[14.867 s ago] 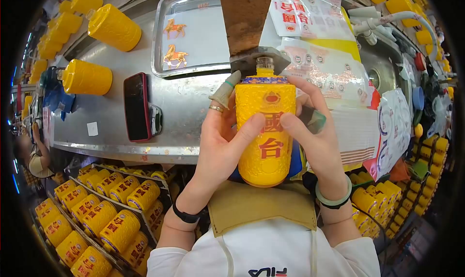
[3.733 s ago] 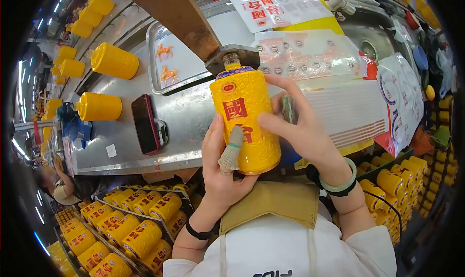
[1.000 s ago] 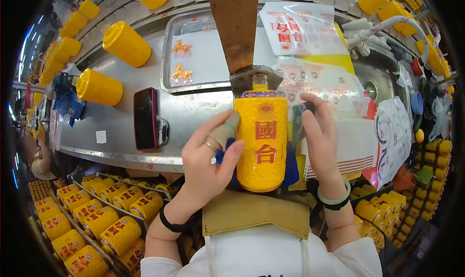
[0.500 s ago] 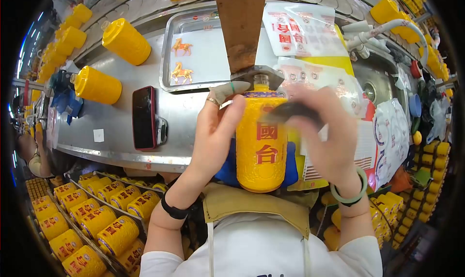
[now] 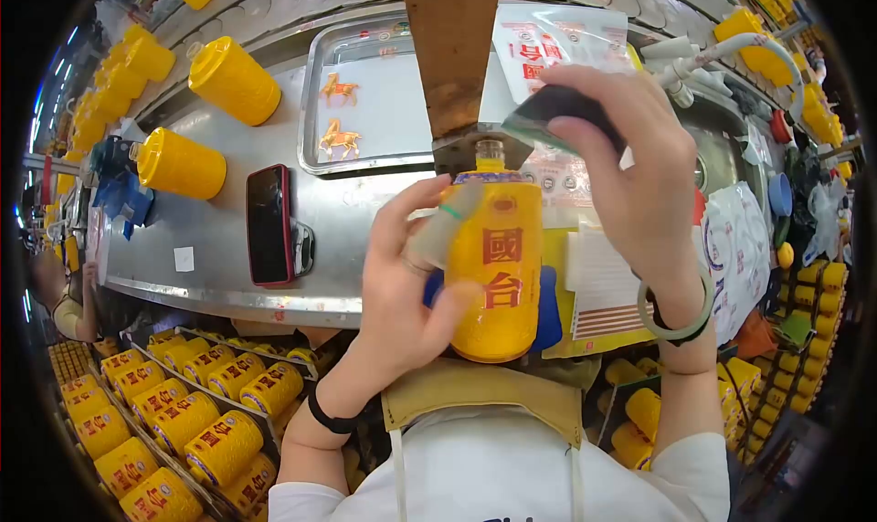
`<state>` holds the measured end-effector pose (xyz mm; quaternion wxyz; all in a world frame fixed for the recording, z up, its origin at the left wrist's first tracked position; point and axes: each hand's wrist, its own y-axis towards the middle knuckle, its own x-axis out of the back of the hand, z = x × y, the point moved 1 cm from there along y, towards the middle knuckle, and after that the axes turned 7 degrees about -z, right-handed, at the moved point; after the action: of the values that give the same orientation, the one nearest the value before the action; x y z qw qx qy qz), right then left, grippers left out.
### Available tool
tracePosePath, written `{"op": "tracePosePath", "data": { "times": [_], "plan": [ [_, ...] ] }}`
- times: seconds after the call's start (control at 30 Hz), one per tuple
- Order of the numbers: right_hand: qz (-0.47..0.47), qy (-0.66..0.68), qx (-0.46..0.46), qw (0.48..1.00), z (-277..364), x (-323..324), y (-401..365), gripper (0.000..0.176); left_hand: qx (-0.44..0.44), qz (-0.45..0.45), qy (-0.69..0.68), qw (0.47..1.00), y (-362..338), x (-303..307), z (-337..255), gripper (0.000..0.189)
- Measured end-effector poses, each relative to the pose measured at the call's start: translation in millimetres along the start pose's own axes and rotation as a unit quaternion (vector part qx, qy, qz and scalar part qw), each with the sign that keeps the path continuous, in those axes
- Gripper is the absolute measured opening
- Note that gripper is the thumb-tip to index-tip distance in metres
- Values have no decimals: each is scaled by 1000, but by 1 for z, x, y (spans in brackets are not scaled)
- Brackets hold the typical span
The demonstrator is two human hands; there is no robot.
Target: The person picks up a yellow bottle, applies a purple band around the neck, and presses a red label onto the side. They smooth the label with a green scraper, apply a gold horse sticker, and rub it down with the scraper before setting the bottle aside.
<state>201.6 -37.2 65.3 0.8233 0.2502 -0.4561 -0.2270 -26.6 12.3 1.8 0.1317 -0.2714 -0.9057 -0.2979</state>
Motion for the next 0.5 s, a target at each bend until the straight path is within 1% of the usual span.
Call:
{"op": "tracePosePath", "data": {
  "times": [0.03,0.07,0.1,0.17,0.27,0.37,0.4,0.47,0.5],
  "plan": [
    [-49,30,-31,998,-4,4,1,33,1,0,2,1000,1,0,-3,55],
    [-29,-4,-9,1000,-4,8,0,34,-31,28,79,996,2,-3,-7,56],
    [-29,-4,-9,1000,-4,6,-3,34,-65,56,156,984,3,-5,-9,57],
    [-56,61,-59,995,-4,1,-11,33,-55,50,153,985,3,-7,-7,60],
    [-37,43,-84,995,0,6,-14,33,-55,45,140,988,2,-6,-7,57],
    [-36,40,-71,996,4,8,-16,33,-60,47,147,986,0,-3,-8,58],
    [-35,40,-71,996,7,9,-17,33,-52,40,129,989,-2,-3,-6,57],
    [19,55,-59,997,12,8,-18,36,-44,33,112,992,-6,-1,-3,55],
    [19,55,-60,996,13,7,-18,36,-28,24,83,996,-7,2,-1,52]
  ]
}}
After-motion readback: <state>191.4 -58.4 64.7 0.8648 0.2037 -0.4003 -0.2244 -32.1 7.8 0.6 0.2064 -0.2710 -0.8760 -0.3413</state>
